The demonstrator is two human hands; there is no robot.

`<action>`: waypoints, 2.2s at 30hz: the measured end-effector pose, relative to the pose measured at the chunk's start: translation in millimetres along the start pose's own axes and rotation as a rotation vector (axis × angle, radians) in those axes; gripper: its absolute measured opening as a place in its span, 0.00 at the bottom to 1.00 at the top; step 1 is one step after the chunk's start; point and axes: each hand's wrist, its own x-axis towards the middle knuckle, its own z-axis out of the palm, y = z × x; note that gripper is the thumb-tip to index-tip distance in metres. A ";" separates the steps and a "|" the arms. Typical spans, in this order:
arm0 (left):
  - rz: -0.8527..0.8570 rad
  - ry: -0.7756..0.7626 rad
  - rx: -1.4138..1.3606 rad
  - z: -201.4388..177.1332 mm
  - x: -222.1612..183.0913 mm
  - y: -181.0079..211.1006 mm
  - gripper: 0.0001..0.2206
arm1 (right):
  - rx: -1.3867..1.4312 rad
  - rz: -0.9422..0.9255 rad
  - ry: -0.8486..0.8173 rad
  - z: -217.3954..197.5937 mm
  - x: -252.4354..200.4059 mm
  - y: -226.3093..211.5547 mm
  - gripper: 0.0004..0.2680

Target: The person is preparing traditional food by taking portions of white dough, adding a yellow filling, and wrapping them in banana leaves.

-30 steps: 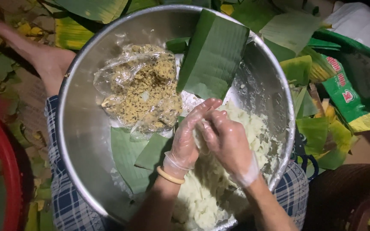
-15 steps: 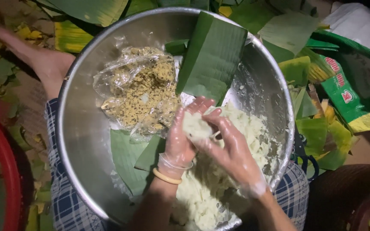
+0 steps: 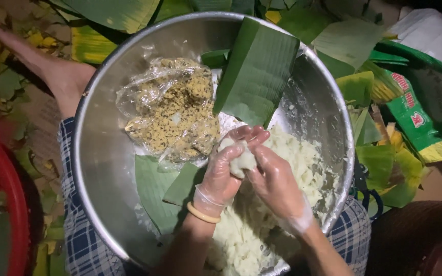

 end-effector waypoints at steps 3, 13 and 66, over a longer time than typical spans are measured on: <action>-0.023 -0.057 -0.045 -4.6 2.8 4.8 0.23 | 0.350 0.174 -0.211 -22.9 0.0 -25.0 0.29; -0.101 -0.116 -0.099 -10.0 2.3 -3.8 0.28 | 0.076 0.075 0.067 8.3 5.8 -23.9 0.06; 0.162 0.450 0.217 -9.5 6.3 19.0 0.10 | -0.191 -0.054 0.050 -44.3 -69.2 38.3 0.07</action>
